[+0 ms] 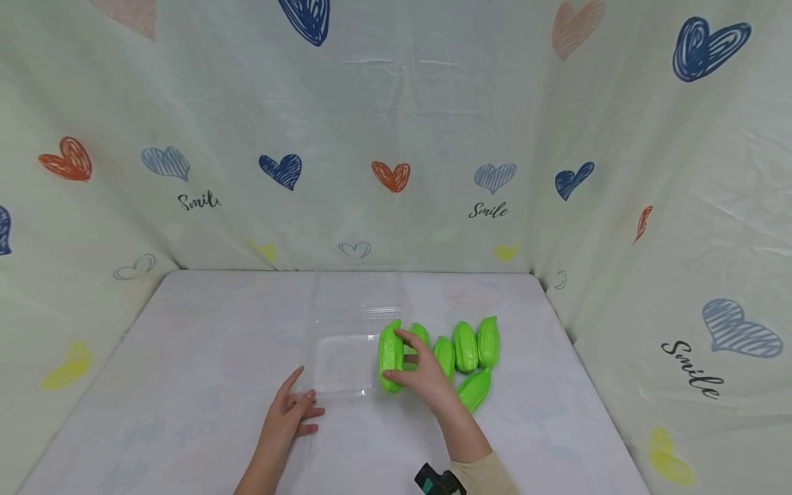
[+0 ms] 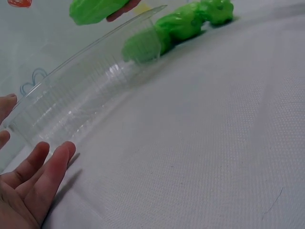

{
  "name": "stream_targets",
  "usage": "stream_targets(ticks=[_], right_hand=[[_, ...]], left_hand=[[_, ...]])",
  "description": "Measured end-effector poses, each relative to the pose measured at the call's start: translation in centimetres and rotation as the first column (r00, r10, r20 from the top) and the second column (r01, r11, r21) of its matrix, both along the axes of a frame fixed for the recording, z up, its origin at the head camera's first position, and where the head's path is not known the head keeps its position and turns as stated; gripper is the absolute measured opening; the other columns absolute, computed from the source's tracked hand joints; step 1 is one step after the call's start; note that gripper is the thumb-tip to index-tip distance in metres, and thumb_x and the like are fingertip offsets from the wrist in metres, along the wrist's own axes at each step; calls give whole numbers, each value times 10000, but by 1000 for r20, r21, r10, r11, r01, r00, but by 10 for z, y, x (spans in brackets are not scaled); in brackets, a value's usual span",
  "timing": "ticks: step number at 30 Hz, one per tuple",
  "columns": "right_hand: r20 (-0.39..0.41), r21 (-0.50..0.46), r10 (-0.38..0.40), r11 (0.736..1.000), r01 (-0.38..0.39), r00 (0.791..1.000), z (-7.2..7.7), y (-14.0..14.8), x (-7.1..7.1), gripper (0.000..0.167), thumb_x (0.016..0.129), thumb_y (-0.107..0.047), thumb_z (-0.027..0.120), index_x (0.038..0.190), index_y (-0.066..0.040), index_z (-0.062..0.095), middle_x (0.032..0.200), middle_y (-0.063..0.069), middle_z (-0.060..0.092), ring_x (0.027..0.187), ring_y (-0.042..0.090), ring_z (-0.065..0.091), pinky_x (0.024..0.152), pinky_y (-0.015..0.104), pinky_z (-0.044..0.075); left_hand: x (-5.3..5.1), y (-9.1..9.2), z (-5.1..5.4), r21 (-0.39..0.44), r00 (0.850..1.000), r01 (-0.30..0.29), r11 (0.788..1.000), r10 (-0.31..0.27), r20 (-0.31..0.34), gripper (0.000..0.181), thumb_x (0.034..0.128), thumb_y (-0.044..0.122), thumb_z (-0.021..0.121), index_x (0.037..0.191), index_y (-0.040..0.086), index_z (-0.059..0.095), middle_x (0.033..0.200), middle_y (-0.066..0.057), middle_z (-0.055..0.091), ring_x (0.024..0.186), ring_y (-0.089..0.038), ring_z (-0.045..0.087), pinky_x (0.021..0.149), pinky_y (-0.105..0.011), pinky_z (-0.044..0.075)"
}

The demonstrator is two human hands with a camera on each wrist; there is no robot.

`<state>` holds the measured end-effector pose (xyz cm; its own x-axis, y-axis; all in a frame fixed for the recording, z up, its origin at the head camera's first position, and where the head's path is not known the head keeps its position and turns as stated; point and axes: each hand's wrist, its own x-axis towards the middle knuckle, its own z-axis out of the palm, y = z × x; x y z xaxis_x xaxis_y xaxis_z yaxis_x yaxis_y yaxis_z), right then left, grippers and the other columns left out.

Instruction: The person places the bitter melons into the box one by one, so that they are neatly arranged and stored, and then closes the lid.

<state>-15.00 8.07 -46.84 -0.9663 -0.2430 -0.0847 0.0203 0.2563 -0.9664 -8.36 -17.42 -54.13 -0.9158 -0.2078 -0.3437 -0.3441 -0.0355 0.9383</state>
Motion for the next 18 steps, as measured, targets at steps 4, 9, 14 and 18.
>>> stream_targets(ticks=[4, 9, 14, 18], right_hand=[[-4, -42, 19, 999, -19, 1000, -2, -14, -1, 794, 762, -69, 818, 1455, -123, 436, 1459, 203, 395, 1144, 357, 518, 781, 365, 525], [5, -53, 39, 998, -39, 999, -6, -31, -5, 781, 763, -79, 821, 1447, -129, 449, 1440, 179, 421, 1122, 329, 524, 749, 339, 525], [18, -32, 62, 998, -61, 998, -10, -46, -9, 768, 772, -120, 830, 1442, -139, 456, 1421, 152, 445, 1104, 306, 541, 733, 334, 536], [30, -27, 67, 997, -67, 997, -11, -56, -12, 759, 774, -122, 830, 1438, -147, 462, 1418, 142, 451, 1098, 295, 555, 712, 334, 555]], left_hand=[[0, 0, -1, -4, 1000, -3, 1000, 3, 6, 681, 969, 225, 623, 1544, 184, 260, 1110, -181, 585, 869, -245, 699, 645, -350, 587], [1, -1, -2, -15, 1000, -1, 1000, 1, 8, 678, 970, 231, 620, 1542, 185, 259, 1097, -173, 591, 868, -243, 698, 642, -353, 586], [1, -2, -2, -11, 1000, 10, 1000, -10, -1, 656, 980, 212, 600, 1539, 175, 259, 1069, -163, 597, 867, -241, 697, 640, -351, 587], [0, -2, -3, -1, 1000, 23, 1000, -23, -5, 647, 986, 199, 586, 1540, 172, 253, 1058, -158, 600, 871, -239, 698, 645, -348, 586]])
